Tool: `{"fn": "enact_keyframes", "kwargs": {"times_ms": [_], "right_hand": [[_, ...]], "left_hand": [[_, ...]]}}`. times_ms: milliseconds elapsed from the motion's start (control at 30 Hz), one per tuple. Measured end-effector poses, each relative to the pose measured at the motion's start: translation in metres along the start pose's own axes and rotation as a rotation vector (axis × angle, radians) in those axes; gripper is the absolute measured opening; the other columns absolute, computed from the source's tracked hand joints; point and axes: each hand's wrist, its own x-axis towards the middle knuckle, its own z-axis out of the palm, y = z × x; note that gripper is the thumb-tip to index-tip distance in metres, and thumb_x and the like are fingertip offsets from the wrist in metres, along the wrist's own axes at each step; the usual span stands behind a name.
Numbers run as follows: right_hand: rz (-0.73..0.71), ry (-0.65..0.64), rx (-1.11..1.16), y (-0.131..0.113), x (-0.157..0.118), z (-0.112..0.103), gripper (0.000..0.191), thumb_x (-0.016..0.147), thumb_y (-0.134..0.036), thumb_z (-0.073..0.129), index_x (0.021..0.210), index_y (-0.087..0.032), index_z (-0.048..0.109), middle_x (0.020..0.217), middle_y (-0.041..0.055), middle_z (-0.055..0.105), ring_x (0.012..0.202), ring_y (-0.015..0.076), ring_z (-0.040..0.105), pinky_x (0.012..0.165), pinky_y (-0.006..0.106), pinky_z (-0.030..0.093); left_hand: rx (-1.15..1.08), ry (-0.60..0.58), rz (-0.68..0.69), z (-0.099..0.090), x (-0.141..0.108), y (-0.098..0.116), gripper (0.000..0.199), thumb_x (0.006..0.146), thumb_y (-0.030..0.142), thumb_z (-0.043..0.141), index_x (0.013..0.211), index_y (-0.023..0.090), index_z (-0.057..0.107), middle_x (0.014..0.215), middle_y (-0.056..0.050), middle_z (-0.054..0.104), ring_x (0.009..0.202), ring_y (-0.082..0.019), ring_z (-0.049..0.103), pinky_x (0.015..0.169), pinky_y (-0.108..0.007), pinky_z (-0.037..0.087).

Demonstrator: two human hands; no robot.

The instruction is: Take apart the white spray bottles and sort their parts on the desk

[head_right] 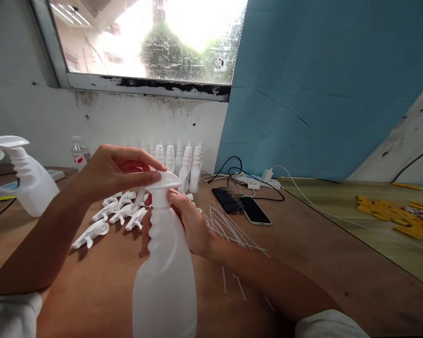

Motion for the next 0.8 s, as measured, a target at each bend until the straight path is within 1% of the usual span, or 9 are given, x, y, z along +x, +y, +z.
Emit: {"fn": "enact_keyframes", "kwargs": {"times_ms": [100,200,333,433,567,667,800], "right_hand": [[-0.010,0.025,-0.030,0.0010,-0.0003,0.0004,0.028,0.090,-0.039,0.033,0.095,-0.015,0.046,0.068,0.0037,0.058,0.054,0.0143,0.057,0.049,0.027,0.049],[-0.027,0.056,-0.103,0.0005,-0.0013,0.0025,0.023,0.089,-0.039,0.043,0.090,-0.016,0.045,0.069,0.0031,0.060,0.052,0.0130,0.057,0.047,0.024,0.048],[-0.005,0.017,-0.221,-0.0004,-0.0030,0.0051,0.025,0.087,-0.040,0.054,0.090,-0.018,0.042,0.070,0.0014,0.060,0.050,0.0148,0.060,0.044,0.026,0.049],[-0.011,-0.004,-0.206,-0.0008,-0.0033,0.0041,0.027,0.087,-0.043,0.051,0.090,-0.017,0.044,0.067,0.0012,0.059,0.050,0.0147,0.059,0.045,0.027,0.050],[-0.027,-0.016,-0.177,-0.0024,-0.0035,0.0039,0.023,0.086,-0.039,0.051,0.091,-0.017,0.045,0.065,0.0010,0.058,0.050,0.0143,0.059,0.044,0.025,0.048],[-0.008,0.012,-0.220,-0.0030,-0.0040,0.0058,0.028,0.085,-0.040,0.056,0.095,-0.018,0.044,0.063,0.0000,0.058,0.048,0.0149,0.058,0.042,0.025,0.047],[-0.030,0.042,-0.212,-0.0021,-0.0043,0.0058,0.030,0.086,-0.044,0.053,0.098,-0.017,0.046,0.064,0.0006,0.058,0.049,0.0130,0.057,0.043,0.024,0.047]], "left_hand": [[-0.005,-0.011,0.006,0.0005,0.0004,-0.0015,0.012,0.075,0.031,0.070,0.079,0.020,0.072,0.072,-0.003,0.068,0.053,-0.008,0.057,0.043,-0.018,0.044],[-0.008,-0.017,0.051,0.0003,0.0011,-0.0036,0.009,0.073,0.030,0.071,0.072,0.021,0.070,0.070,-0.002,0.068,0.052,-0.009,0.056,0.043,-0.020,0.045],[-0.014,-0.036,0.108,-0.0004,0.0011,-0.0043,0.010,0.073,0.028,0.071,0.068,0.021,0.067,0.073,-0.003,0.069,0.052,-0.009,0.056,0.042,-0.021,0.044],[-0.003,-0.039,0.107,-0.0009,-0.0006,-0.0026,0.013,0.074,0.028,0.070,0.065,0.020,0.065,0.072,-0.003,0.068,0.052,-0.009,0.055,0.042,-0.020,0.043],[0.043,-0.022,0.128,-0.0012,-0.0026,-0.0009,0.018,0.073,0.027,0.070,0.061,0.019,0.060,0.070,-0.003,0.066,0.057,-0.010,0.056,0.046,-0.021,0.045],[0.042,-0.030,0.118,-0.0004,-0.0028,-0.0005,0.019,0.073,0.027,0.070,0.060,0.019,0.059,0.068,-0.002,0.065,0.058,-0.010,0.056,0.049,-0.022,0.047],[0.009,-0.043,0.098,0.0014,-0.0028,0.0009,0.018,0.071,0.025,0.071,0.060,0.020,0.058,0.069,-0.002,0.065,0.055,-0.010,0.054,0.049,-0.024,0.047]]}}
